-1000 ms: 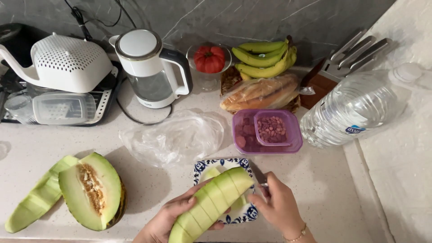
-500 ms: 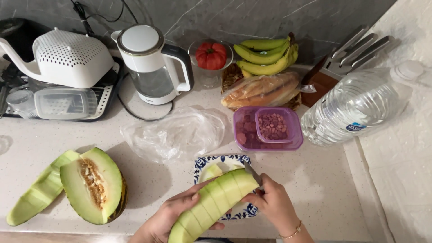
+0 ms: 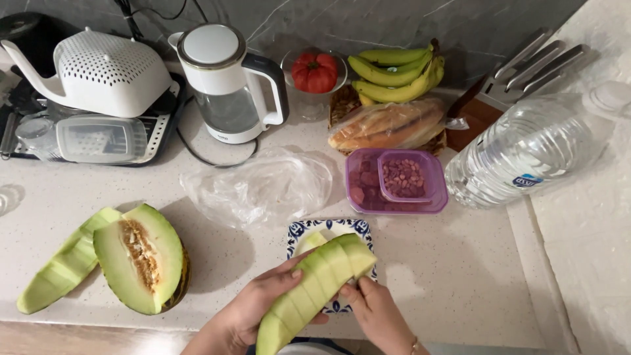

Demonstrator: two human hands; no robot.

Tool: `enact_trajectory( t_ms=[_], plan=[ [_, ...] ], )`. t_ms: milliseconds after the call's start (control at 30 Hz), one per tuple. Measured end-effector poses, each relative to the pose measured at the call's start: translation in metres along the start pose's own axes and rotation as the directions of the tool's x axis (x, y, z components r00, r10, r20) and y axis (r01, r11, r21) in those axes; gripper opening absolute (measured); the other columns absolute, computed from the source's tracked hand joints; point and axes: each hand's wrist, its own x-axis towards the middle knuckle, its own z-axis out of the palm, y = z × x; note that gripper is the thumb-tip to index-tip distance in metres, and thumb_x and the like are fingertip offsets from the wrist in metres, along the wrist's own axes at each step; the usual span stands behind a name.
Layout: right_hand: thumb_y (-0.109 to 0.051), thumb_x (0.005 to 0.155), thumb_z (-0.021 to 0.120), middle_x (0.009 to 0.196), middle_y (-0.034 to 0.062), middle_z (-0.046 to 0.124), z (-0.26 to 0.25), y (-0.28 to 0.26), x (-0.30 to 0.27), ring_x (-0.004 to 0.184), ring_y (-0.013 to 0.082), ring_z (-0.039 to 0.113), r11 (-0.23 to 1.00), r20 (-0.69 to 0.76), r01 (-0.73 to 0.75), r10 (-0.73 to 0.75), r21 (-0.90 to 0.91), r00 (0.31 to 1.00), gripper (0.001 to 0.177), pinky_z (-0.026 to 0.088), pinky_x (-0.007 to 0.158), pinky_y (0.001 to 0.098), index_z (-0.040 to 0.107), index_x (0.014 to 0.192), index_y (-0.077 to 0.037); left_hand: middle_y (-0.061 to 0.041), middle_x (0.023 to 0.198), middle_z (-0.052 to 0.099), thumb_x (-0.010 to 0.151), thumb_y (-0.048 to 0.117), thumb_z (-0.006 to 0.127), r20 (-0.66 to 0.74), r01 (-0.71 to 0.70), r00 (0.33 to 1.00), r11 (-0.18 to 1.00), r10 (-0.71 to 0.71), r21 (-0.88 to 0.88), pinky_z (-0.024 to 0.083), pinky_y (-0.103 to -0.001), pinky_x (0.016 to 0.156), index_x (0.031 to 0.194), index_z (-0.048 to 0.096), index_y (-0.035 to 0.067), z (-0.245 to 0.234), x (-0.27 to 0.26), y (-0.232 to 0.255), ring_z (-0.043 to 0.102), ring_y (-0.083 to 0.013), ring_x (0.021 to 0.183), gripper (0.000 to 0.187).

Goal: The person cuts a melon wedge into bite-size pieces over a plate using a knife, then discards the rind in a trash bin and rinses their hands at the sink. They carry the plate of melon pieces to the dining table and set it next to other prepared dishes.

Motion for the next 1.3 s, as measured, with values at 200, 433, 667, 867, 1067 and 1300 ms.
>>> enact_trajectory(
  t_ms=[200, 433, 667, 867, 1067, 1300],
  plan=[
    [-0.044, 0.087, 0.072, 0.066, 0.0121, 0.063, 0.025, 0.016, 0.008, 0.058, 0.0202, 0.058, 0.992, -0.075, -0.093, 0.086, -0.087, 0.993, 0.048, 0.049, 0.059, 0.0373, 0.059, 0.092, 0.002, -0.019, 0.141, 0.06, 0.099, 0.025, 0.049, -0.071, -0.028, 0.997, 0.999, 0.025, -0.042, 0.06, -0.054, 0.095, 0.156, 0.038, 0.011, -0.008, 0.012, -0.01, 0.065, -0.0349, 0.121, 0.06],
    [-0.045, 0.093, 0.064, 0.065, 0.004, 0.06, 0.055, 0.035, 0.011, 0.057, 0.014, 0.051, 0.971, -0.021, -0.09, 0.097, 0.221, 0.995, 0.045, 0.046, 0.053, 0.0327, 0.064, 0.091, 0.0, -0.017, 0.14, 0.06, 0.1, 0.027, 0.047, -0.149, -0.006, 0.989, 1.0, 0.005, -0.007, 0.06, -0.051, 0.093, 0.156, 0.039, 0.014, -0.018, 0.017, -0.016, 0.066, -0.0318, 0.117, 0.057],
    [-0.042, 0.1, 0.055, 0.067, 0.0081, 0.067, 0.068, 0.036, 0.011, 0.059, 0.0156, 0.06, 0.958, 0.011, -0.046, 0.045, 0.283, 0.999, 0.047, 0.051, 0.058, 0.0306, 0.067, 0.09, 0.002, -0.012, 0.134, 0.065, 0.101, 0.026, 0.05, -0.261, 0.006, 0.965, 0.997, 0.013, 0.073, 0.059, -0.038, 0.086, 0.156, 0.045, 0.017, -0.015, 0.023, -0.02, 0.067, -0.023, 0.108, 0.056],
    [-0.039, 0.1, 0.053, 0.074, 0.0105, 0.071, 0.063, 0.011, 0.005, 0.066, 0.0208, 0.067, 0.993, -0.044, 0.021, -0.016, 0.117, 0.999, 0.041, 0.054, 0.064, 0.0354, 0.065, 0.097, 0.001, -0.01, 0.132, 0.067, 0.101, 0.03, 0.048, -0.291, -0.048, 0.954, 0.996, 0.068, 0.075, 0.058, -0.032, 0.088, 0.156, 0.046, 0.018, -0.011, 0.029, -0.029, 0.067, -0.0189, 0.108, 0.056],
    [-0.043, 0.103, 0.052, 0.068, 0.0054, 0.062, 0.089, 0.057, 0.004, 0.063, 0.0146, 0.055, 0.958, 0.032, -0.024, 0.016, 0.285, 0.999, 0.047, 0.046, 0.059, 0.0315, 0.063, 0.088, 0.001, -0.011, 0.133, 0.067, 0.1, 0.041, 0.047, -0.309, -0.06, 0.948, 0.997, 0.071, 0.046, 0.057, -0.037, 0.088, 0.155, 0.047, 0.018, -0.015, 0.036, -0.027, 0.065, -0.0228, 0.109, 0.059],
    [-0.048, 0.102, 0.052, 0.067, -0.0017, 0.051, 0.089, 0.041, -0.001, 0.061, 0.0094, 0.044, 0.895, 0.143, -0.045, -0.021, 0.444, 0.989, 0.049, 0.039, 0.055, 0.0277, 0.061, 0.089, -0.002, -0.013, 0.134, 0.067, 0.1, 0.054, 0.034, -0.366, -0.045, 0.93, 0.999, 0.04, -0.007, 0.058, -0.039, 0.091, 0.151, 0.05, 0.017, -0.005, 0.038, -0.023, 0.067, -0.0253, 0.113, 0.066]
  ],
)
